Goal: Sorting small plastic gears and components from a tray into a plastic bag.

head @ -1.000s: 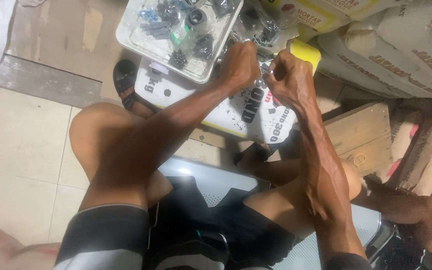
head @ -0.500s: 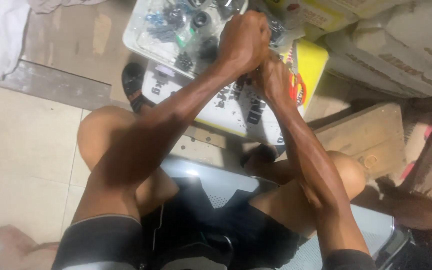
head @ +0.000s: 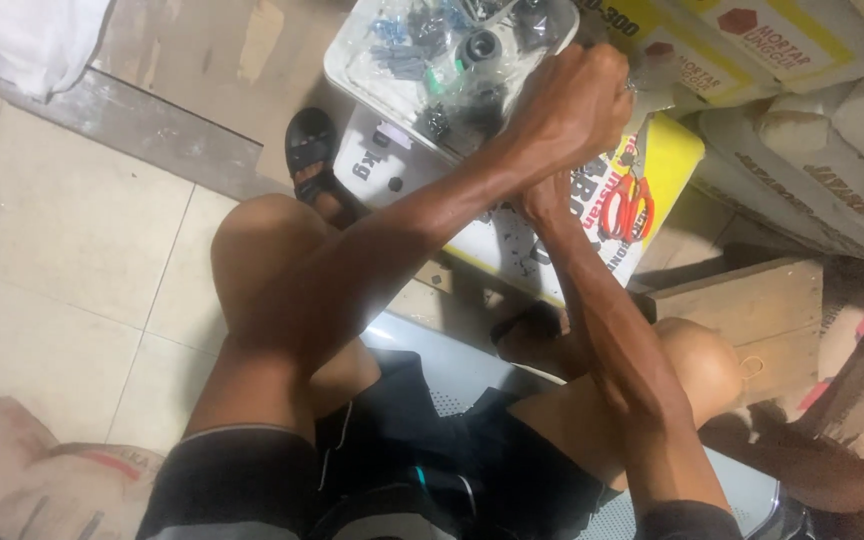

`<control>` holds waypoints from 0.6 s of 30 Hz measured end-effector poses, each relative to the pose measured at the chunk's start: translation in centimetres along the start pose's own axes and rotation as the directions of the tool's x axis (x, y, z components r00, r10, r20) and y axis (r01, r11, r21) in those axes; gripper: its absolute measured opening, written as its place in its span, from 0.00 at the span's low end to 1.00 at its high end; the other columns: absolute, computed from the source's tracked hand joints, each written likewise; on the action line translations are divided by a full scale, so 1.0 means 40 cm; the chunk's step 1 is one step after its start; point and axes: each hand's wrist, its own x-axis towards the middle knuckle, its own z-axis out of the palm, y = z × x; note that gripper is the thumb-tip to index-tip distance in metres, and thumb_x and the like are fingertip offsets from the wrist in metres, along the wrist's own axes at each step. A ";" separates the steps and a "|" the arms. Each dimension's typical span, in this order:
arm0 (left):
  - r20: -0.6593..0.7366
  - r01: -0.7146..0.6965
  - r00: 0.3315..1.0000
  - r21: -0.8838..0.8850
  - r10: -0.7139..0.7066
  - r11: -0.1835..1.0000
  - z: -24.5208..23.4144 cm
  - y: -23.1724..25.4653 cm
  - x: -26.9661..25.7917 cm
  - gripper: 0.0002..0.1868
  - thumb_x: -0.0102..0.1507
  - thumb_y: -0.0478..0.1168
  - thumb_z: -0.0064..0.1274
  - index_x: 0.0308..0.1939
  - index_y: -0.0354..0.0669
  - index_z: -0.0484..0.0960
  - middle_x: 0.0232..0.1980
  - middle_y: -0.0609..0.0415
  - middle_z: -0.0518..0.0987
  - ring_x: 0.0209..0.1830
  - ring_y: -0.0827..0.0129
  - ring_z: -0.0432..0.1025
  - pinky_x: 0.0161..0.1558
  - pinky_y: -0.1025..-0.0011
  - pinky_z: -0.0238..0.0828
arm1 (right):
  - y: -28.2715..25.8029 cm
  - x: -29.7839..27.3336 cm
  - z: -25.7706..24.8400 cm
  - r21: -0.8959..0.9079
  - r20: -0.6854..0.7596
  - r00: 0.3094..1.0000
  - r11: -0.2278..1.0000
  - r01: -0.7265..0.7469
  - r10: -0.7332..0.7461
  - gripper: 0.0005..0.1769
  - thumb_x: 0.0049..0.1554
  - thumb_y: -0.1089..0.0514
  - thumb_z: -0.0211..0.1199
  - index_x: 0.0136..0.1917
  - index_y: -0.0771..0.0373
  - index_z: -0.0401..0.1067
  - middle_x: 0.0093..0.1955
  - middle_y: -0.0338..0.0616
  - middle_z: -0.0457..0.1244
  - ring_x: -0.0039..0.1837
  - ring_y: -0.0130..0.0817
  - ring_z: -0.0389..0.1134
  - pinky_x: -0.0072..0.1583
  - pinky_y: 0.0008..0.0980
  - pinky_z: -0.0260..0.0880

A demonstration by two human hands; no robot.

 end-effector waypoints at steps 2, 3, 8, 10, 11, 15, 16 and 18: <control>-0.033 -0.050 0.998 0.008 0.050 0.999 0.005 -0.019 -0.002 0.15 0.61 0.29 0.48 0.20 0.48 0.78 0.12 0.63 0.73 0.07 0.81 0.72 0.08 0.84 0.64 | -0.006 -0.003 0.009 0.028 0.014 0.999 0.999 -0.033 0.033 0.09 0.55 0.60 0.63 0.34 0.61 0.69 0.30 0.43 0.62 0.33 0.34 0.58 0.34 0.41 0.56; -0.069 -0.101 0.992 0.016 0.102 0.995 0.010 -0.026 0.000 0.16 0.59 0.29 0.47 0.18 0.49 0.77 0.10 0.64 0.71 0.06 0.82 0.70 0.06 0.84 0.61 | -0.007 -0.003 0.010 0.052 0.029 0.998 0.996 -0.066 0.064 0.09 0.55 0.58 0.63 0.34 0.61 0.69 0.30 0.41 0.62 0.33 0.32 0.58 0.34 0.40 0.55; 0.029 0.002 1.000 0.064 -0.004 0.998 0.005 -0.016 -0.001 0.15 0.61 0.27 0.46 0.22 0.46 0.79 0.15 0.59 0.76 0.10 0.77 0.72 0.10 0.81 0.67 | -0.026 -0.010 0.028 0.125 0.081 0.984 0.978 -0.168 0.159 0.11 0.54 0.54 0.65 0.34 0.60 0.69 0.30 0.37 0.61 0.35 0.28 0.57 0.35 0.40 0.54; 0.090 0.037 0.995 0.067 -0.043 0.997 0.017 -0.006 0.005 0.15 0.64 0.26 0.44 0.27 0.42 0.81 0.19 0.54 0.80 0.12 0.74 0.75 0.11 0.80 0.70 | -0.068 -0.013 -0.044 0.137 0.096 0.976 0.969 -0.208 0.196 0.12 0.53 0.53 0.66 0.34 0.59 0.69 0.31 0.36 0.61 0.36 0.27 0.56 0.35 0.39 0.53; 0.161 0.046 0.985 0.085 -0.059 0.995 0.023 -0.007 0.008 0.15 0.63 0.24 0.44 0.26 0.46 0.79 0.19 0.60 0.75 0.13 0.78 0.68 0.15 0.80 0.64 | -0.114 -0.010 -0.111 0.420 0.113 0.982 0.888 -0.185 0.152 0.04 0.56 0.64 0.62 0.41 0.59 0.69 0.38 0.37 0.63 0.43 0.28 0.62 0.46 0.34 0.63; 0.376 0.049 0.924 0.061 -0.068 0.997 -0.009 0.057 0.000 0.17 0.55 0.20 0.41 0.21 0.48 0.71 0.24 0.57 0.74 0.25 0.69 0.67 0.27 0.64 0.62 | -0.153 -0.027 -0.293 0.882 0.230 0.933 0.346 -0.321 0.279 0.17 0.60 0.77 0.51 0.50 0.59 0.73 0.45 0.39 0.66 0.42 0.26 0.65 0.45 0.26 0.70; 0.385 0.039 0.921 0.058 -0.059 0.998 0.003 0.052 0.000 0.17 0.55 0.20 0.41 0.21 0.48 0.71 0.24 0.57 0.74 0.25 0.69 0.67 0.27 0.64 0.62 | -0.165 -0.030 -0.314 0.883 0.221 0.931 0.346 -0.317 0.289 0.17 0.60 0.77 0.51 0.50 0.59 0.73 0.45 0.39 0.66 0.42 0.26 0.65 0.45 0.26 0.70; 0.385 -0.114 0.914 -0.067 0.131 0.991 0.023 0.037 0.001 0.14 0.65 0.31 0.46 0.31 0.49 0.85 0.36 0.54 0.86 0.34 0.68 0.79 0.36 0.65 0.79 | -0.192 -0.029 -0.352 0.948 0.243 0.932 0.136 -0.287 0.270 0.04 0.59 0.67 0.60 0.47 0.60 0.72 0.34 0.39 0.63 0.37 0.27 0.63 0.45 0.27 0.65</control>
